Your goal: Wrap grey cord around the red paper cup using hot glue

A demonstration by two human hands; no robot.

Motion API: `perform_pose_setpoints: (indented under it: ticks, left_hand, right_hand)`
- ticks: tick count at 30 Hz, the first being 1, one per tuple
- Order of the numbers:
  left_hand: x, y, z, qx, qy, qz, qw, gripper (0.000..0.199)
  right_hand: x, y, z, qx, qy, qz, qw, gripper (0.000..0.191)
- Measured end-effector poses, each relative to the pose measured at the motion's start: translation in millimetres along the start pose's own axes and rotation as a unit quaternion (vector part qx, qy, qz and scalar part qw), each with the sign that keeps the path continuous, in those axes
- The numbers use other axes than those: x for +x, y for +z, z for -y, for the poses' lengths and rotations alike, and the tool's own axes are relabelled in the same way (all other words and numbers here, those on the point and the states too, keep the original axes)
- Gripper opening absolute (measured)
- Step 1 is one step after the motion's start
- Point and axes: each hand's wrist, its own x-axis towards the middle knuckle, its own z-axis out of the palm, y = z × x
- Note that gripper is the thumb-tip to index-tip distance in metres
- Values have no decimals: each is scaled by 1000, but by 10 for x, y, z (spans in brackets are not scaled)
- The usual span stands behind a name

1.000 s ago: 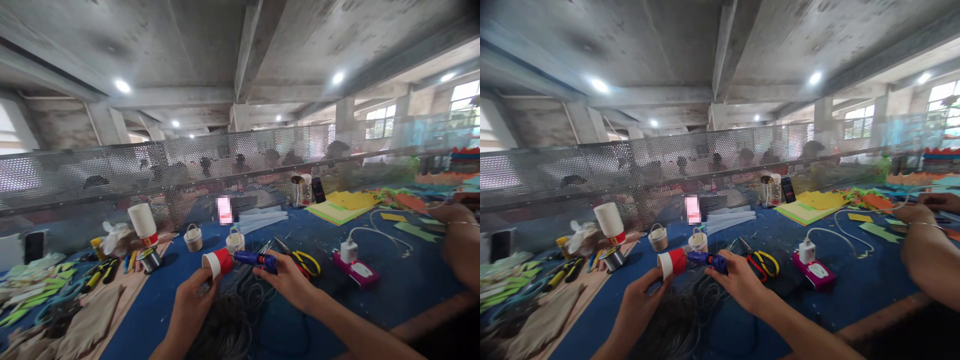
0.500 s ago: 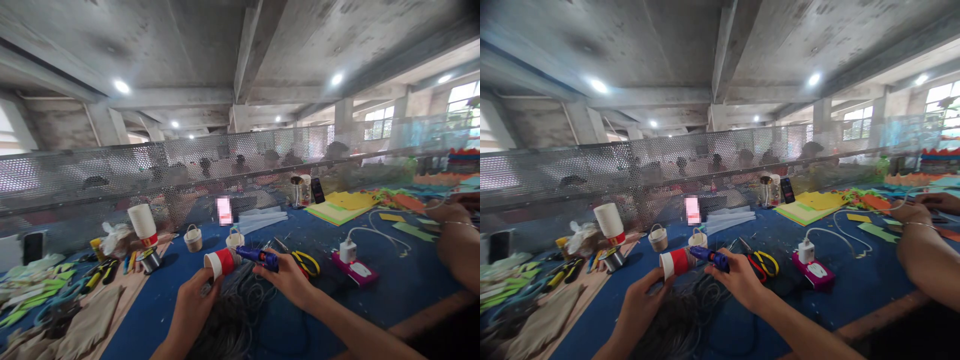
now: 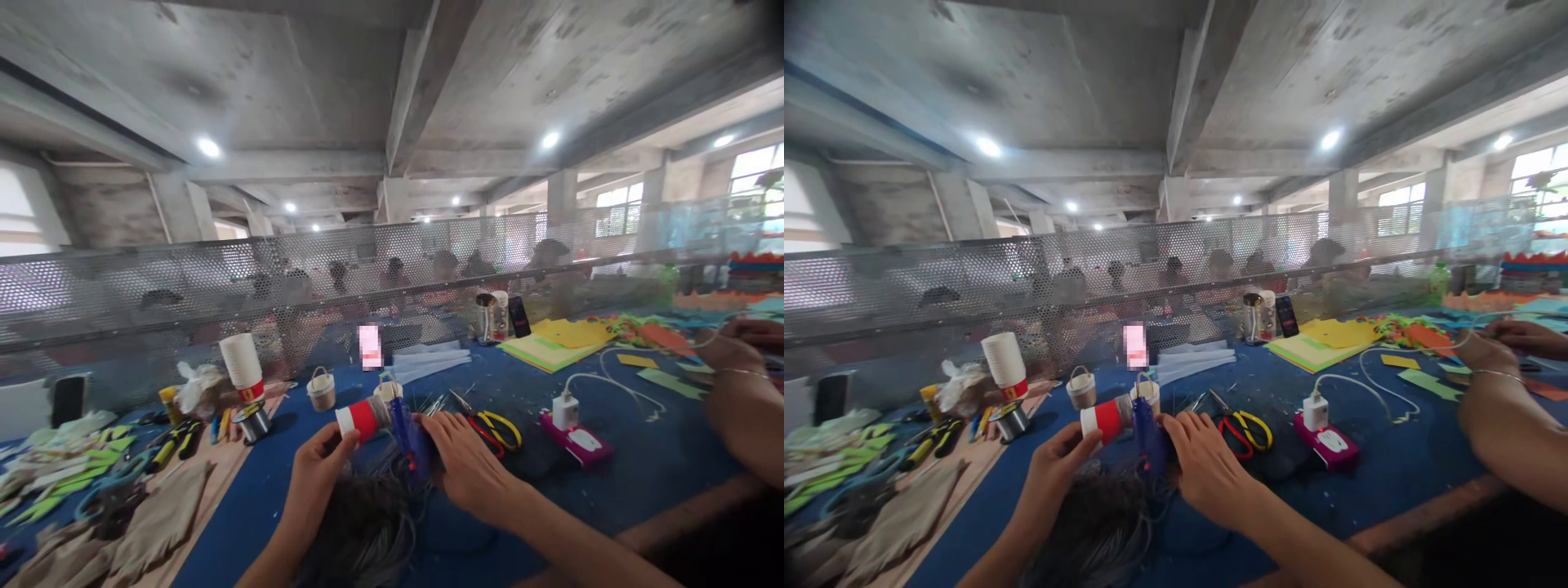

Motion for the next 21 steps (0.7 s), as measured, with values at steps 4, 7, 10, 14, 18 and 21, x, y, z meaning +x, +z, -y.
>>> perform_pose_setpoints:
  ticks: [4, 7, 10, 14, 18, 21]
  left_hand:
    - [2, -4, 26, -76, -39, -5, 996, 40]
    - [5, 11, 28, -136, -72, -2, 988, 44]
    - [0, 25, 22, -168, -85, -1, 982, 48]
    - [-9, 20, 25, -175, -84, 5, 981, 48]
    - [-2, 8, 31, -173, -79, 7, 982, 48]
    - [2, 9, 12, -151, -76, 0, 986, 47]
  right_hand:
    - [-71, 17, -179, -78, 53, -16, 995, 52]
    - [-170, -10, -417, -125, 143, -23, 982, 45]
    - [-297, -19, -651, -180, 222, 0, 958, 40]
    - [-412, 8, -820, -213, 270, 50, 938, 40]
    - [-427, 44, -851, -231, 271, 62, 932, 37]
    - [-427, 66, -869, -241, 270, 57, 930, 36]
